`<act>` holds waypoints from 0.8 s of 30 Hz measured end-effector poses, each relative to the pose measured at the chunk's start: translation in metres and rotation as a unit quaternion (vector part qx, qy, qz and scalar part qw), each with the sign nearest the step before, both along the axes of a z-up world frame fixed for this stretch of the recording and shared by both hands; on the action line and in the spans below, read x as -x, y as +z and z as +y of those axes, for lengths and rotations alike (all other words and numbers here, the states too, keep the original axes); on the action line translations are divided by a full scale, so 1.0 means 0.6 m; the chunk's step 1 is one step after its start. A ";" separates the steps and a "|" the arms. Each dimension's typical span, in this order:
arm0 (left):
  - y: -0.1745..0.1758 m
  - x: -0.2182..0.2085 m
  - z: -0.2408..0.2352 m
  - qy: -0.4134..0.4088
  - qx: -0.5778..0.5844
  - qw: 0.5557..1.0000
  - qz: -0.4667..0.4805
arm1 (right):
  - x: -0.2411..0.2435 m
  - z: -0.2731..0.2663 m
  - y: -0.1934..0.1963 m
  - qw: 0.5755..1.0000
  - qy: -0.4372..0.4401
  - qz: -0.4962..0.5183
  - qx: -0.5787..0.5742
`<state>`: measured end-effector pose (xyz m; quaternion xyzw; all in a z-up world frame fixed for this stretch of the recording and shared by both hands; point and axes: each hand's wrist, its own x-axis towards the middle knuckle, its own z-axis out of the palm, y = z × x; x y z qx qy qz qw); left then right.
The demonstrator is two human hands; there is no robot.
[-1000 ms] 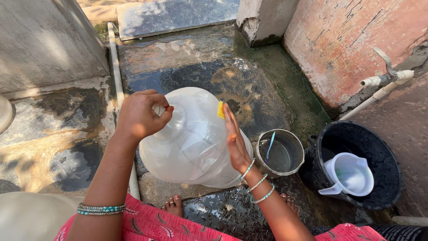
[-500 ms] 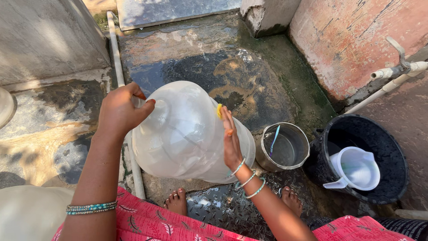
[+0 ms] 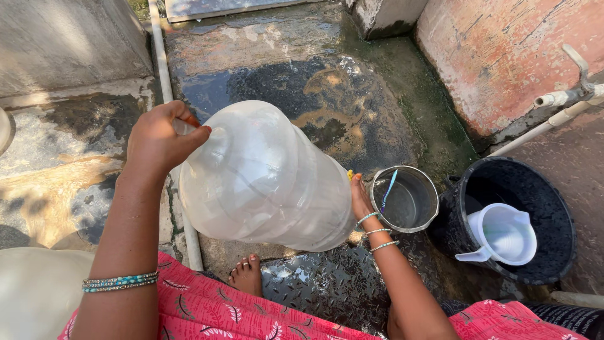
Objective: The person scrubs the inside of a clear plastic container with a toothbrush, repeatedly dipping it into water. They then use a yellow sponge to wipe the exterior of the container.
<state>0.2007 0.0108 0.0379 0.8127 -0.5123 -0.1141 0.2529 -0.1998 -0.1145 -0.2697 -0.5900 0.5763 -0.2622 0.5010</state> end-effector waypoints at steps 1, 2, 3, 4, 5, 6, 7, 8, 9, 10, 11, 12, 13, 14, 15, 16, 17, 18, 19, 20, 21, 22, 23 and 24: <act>0.000 -0.001 -0.002 0.013 -0.011 1.000 0.010 | -0.006 0.001 0.001 0.999 -0.017 -0.027 -0.030; 0.001 -0.003 -0.002 0.025 -0.021 0.999 0.020 | -0.017 0.007 0.008 0.996 -0.034 -0.055 -0.060; 0.000 -0.004 -0.002 0.038 -0.032 0.998 0.029 | -0.033 0.013 0.024 0.994 -0.037 -0.083 -0.058; 0.002 -0.005 -0.003 0.041 -0.032 0.998 0.021 | -0.057 0.020 0.052 0.991 -0.043 -0.114 -0.055; 0.004 -0.007 -0.002 0.044 -0.031 0.998 0.013 | -0.081 0.032 0.086 0.987 -0.049 -0.144 -0.052; 0.001 -0.007 -0.001 0.048 -0.031 0.998 0.007 | -0.106 0.050 0.122 0.987 0.002 -0.156 0.024; -0.001 -0.008 -0.003 0.058 -0.038 0.998 0.013 | -0.129 0.073 0.158 0.980 0.053 -0.167 0.098; -0.005 -0.011 -0.003 0.070 -0.047 0.996 0.019 | -0.144 0.106 0.191 0.970 0.093 -0.165 0.155; -0.011 -0.012 -0.002 0.082 -0.057 0.995 0.026 | -0.155 0.140 0.219 0.955 0.133 -0.163 0.210; -0.015 -0.015 -0.001 0.082 -0.050 0.995 0.027 | -0.164 0.166 0.242 0.946 0.144 -0.148 0.248; -0.019 -0.020 0.001 0.082 -0.044 0.995 0.029 | -0.173 0.185 0.256 0.936 0.155 -0.132 0.285; -0.020 -0.028 0.000 0.079 -0.037 0.996 0.029 | -0.181 0.192 0.263 0.925 0.163 -0.118 0.324; -0.023 -0.034 -0.001 0.076 -0.037 0.996 0.029 | -0.181 0.191 0.262 0.923 0.147 -0.084 0.346; -0.028 -0.039 -0.001 0.075 -0.037 0.996 0.030 | -0.176 0.183 0.253 0.919 0.133 -0.049 0.368; -0.033 -0.047 0.000 0.073 -0.036 0.996 0.031 | -0.174 0.170 0.234 0.914 0.118 -0.014 0.388; -0.039 -0.055 0.002 0.058 -0.011 0.998 0.022 | -0.163 0.152 0.210 0.933 0.081 0.022 0.349; -0.046 -0.062 0.005 0.042 0.014 0.999 0.013 | -0.144 0.133 0.181 0.948 0.045 0.057 0.309; -0.053 -0.068 0.009 0.028 0.039 0.999 0.004 | -0.121 0.114 0.148 0.964 0.019 0.070 0.257; -0.059 -0.074 0.011 0.031 0.041 0.999 0.008 | -0.096 0.094 0.115 0.975 -0.006 0.083 0.205; -0.063 -0.080 0.010 0.032 0.044 0.998 0.011 | -0.072 0.075 0.081 0.986 -0.021 0.063 0.151; -0.066 -0.084 0.009 0.034 0.048 0.998 0.015 | -0.050 0.058 0.050 0.994 -0.035 0.042 0.098; -0.068 -0.087 0.006 0.039 0.041 0.998 0.012 | -0.034 0.041 0.020 0.998 -0.050 0.020 0.045; -0.070 -0.088 0.002 0.044 0.034 0.998 0.010 | -0.022 0.026 -0.008 0.996 -0.071 -0.053 -0.005; -0.073 -0.087 0.003 0.052 0.025 0.998 0.009 | -0.010 0.016 -0.032 0.987 -0.091 -0.124 -0.056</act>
